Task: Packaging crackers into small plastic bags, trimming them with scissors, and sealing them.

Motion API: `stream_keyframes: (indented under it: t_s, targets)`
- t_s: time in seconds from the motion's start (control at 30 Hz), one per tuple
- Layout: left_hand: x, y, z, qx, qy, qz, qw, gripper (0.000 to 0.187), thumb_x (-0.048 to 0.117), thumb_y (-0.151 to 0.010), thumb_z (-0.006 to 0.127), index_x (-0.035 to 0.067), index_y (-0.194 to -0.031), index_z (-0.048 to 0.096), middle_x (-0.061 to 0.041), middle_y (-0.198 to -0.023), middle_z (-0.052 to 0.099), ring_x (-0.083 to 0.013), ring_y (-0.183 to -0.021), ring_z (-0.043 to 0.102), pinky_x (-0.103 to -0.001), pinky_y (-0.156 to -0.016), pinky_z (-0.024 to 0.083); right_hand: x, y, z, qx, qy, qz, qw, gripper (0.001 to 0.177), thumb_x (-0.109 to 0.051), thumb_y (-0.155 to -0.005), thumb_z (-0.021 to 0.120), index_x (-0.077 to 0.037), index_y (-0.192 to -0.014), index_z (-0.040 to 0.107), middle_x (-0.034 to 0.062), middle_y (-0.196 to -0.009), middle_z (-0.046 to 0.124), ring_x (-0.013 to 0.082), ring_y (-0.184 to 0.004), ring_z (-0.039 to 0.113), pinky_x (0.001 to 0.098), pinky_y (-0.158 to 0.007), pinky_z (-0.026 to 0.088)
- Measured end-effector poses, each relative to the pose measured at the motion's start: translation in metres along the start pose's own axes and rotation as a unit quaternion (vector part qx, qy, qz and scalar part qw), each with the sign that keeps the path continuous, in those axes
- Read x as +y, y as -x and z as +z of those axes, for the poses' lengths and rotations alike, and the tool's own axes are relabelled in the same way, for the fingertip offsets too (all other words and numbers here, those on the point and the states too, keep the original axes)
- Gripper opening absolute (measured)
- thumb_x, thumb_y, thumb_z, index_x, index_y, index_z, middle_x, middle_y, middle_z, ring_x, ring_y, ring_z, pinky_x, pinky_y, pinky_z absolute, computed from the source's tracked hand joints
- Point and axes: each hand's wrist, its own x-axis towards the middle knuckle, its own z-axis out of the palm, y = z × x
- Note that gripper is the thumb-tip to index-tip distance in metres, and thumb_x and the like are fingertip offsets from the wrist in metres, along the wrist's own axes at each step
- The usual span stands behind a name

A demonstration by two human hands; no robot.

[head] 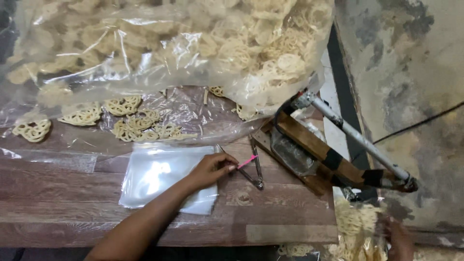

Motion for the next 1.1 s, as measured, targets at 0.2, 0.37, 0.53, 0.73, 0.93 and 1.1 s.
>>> stream_keyframes:
  t_s: [0.2,0.37,0.53,0.73,0.93,1.1]
  targets:
    - [-0.007,0.001,0.005,0.007,-0.027,0.01,1.0,0.022,0.029,-0.097,0.065,0.017,-0.113,0.074,-0.003,-0.106,0.077,-0.0189,-0.099,0.072,-0.034,-0.084,0.052,-0.028,0.014,0.021,0.222,0.217,-0.181,0.933,0.026,-0.01,-0.112,0.071,0.0,-0.135,0.076,0.0202,-0.112,0.074,0.0322,-0.096,0.067,0.0468,-0.078,0.051]
    - [-0.024,-0.001,0.012,0.013,-0.03,0.028,0.999,0.023,0.032,-0.097,0.066,0.018,-0.112,0.074,-0.002,-0.104,0.076,-0.0172,-0.097,0.07,-0.031,-0.083,0.049,-0.071,0.121,0.12,0.196,0.02,-0.333,0.922,0.014,-0.017,-0.127,0.069,-0.003,-0.126,0.071,0.0149,-0.112,0.071,0.0228,-0.097,0.066,0.0357,-0.085,0.055]
    - [-0.017,-0.006,0.007,0.051,0.067,0.049,0.995,0.018,0.027,-0.099,0.065,0.013,-0.105,0.074,-0.002,-0.107,0.077,-0.0121,-0.101,0.069,-0.026,-0.09,0.05,-0.245,0.32,0.271,-0.025,0.12,-0.415,0.902,0.019,-0.017,-0.095,0.068,-0.011,-0.111,0.077,0.0061,-0.111,0.073,0.0216,-0.104,0.066,0.0342,-0.097,0.048]
    - [0.034,0.031,-0.088,0.035,0.134,-0.003,0.99,0.021,0.027,-0.098,0.072,0.016,-0.116,0.076,-0.004,-0.106,0.077,-0.0184,-0.103,0.072,-0.035,-0.093,0.057,-0.315,0.378,0.362,-0.067,0.383,-0.371,0.843,0.097,-0.04,-0.075,0.083,0.01,-0.149,0.045,0.0347,-0.127,0.063,0.0524,-0.118,0.061,0.0638,-0.095,0.048]
    - [0.003,0.085,-0.171,0.009,-0.176,-0.057,0.983,0.027,0.017,-0.091,0.072,0.012,-0.117,0.073,-0.013,-0.113,0.073,-0.0359,-0.107,0.07,-0.047,-0.092,0.055,-0.32,0.36,0.367,-0.127,0.345,-0.307,0.878,0.085,-0.021,-0.081,0.082,0.009,-0.151,0.043,0.0382,-0.114,0.064,0.0569,-0.111,0.064,0.0602,-0.092,0.052]
    - [0.003,0.085,-0.165,-0.011,-0.352,-0.036,0.935,0.039,0.023,-0.079,0.082,0.01,-0.115,0.073,-0.014,-0.113,0.068,-0.0379,-0.109,0.063,-0.046,-0.094,0.048,-0.285,0.332,0.348,-0.12,0.252,-0.254,0.926,0.056,-0.012,-0.086,0.073,-0.002,-0.139,0.059,0.0368,-0.108,0.068,0.0571,-0.105,0.065,0.0622,-0.085,0.053]
